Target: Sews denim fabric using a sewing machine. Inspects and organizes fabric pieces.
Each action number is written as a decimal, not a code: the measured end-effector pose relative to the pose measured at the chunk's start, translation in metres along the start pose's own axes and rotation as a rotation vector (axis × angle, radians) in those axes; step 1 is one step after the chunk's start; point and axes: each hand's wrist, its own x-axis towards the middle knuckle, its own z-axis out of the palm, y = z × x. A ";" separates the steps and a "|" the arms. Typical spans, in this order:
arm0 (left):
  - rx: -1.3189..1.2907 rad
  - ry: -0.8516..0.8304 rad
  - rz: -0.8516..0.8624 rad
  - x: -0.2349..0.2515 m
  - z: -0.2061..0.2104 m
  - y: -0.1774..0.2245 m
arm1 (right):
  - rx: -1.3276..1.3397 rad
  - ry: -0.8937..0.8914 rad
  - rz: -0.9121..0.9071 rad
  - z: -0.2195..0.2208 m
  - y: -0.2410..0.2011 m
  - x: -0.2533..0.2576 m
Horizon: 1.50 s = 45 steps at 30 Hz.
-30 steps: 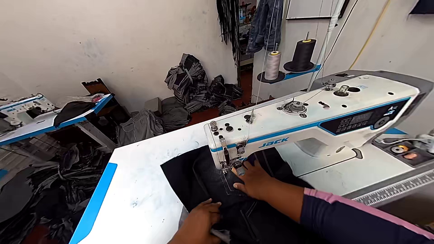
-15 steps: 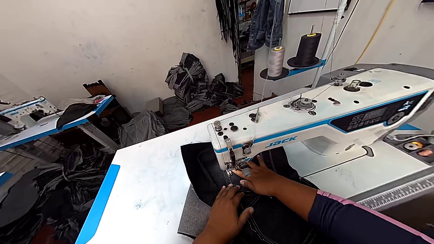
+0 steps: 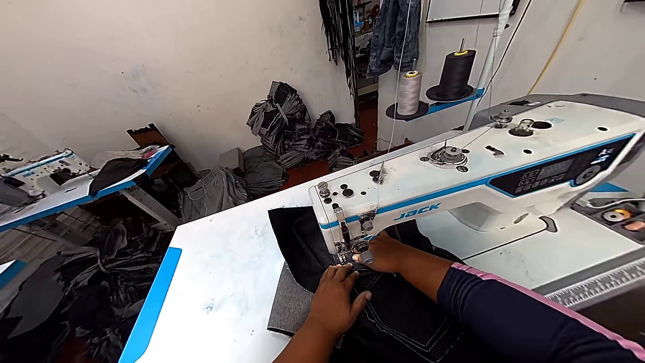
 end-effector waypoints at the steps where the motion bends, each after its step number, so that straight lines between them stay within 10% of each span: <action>1: 0.001 -0.005 -0.001 0.000 0.000 0.000 | -0.005 0.004 -0.002 0.001 0.001 0.001; 16: 0.083 -0.160 -0.065 -0.043 0.018 0.073 | -0.003 -0.027 0.072 -0.010 -0.006 -0.001; 21: 0.091 0.000 0.240 -0.096 0.007 -0.031 | -0.065 -0.036 0.138 -0.015 -0.007 -0.011; 27: 0.551 -0.283 -0.541 -0.102 -0.129 -0.152 | 0.038 0.290 0.127 0.074 -0.038 -0.034; 30: 0.441 0.212 -0.585 -0.070 -0.120 -0.109 | 0.067 0.224 0.184 0.085 -0.065 -0.041; 33: 0.172 0.425 -0.185 -0.054 -0.051 -0.020 | 0.115 0.221 0.130 0.083 -0.060 -0.043; 37: 0.092 0.165 0.077 -0.078 0.016 -0.016 | 0.052 0.230 0.000 0.084 -0.033 -0.040; 45: 0.015 -0.094 -0.038 -0.064 0.004 0.028 | -0.063 0.236 -0.136 0.080 -0.001 -0.041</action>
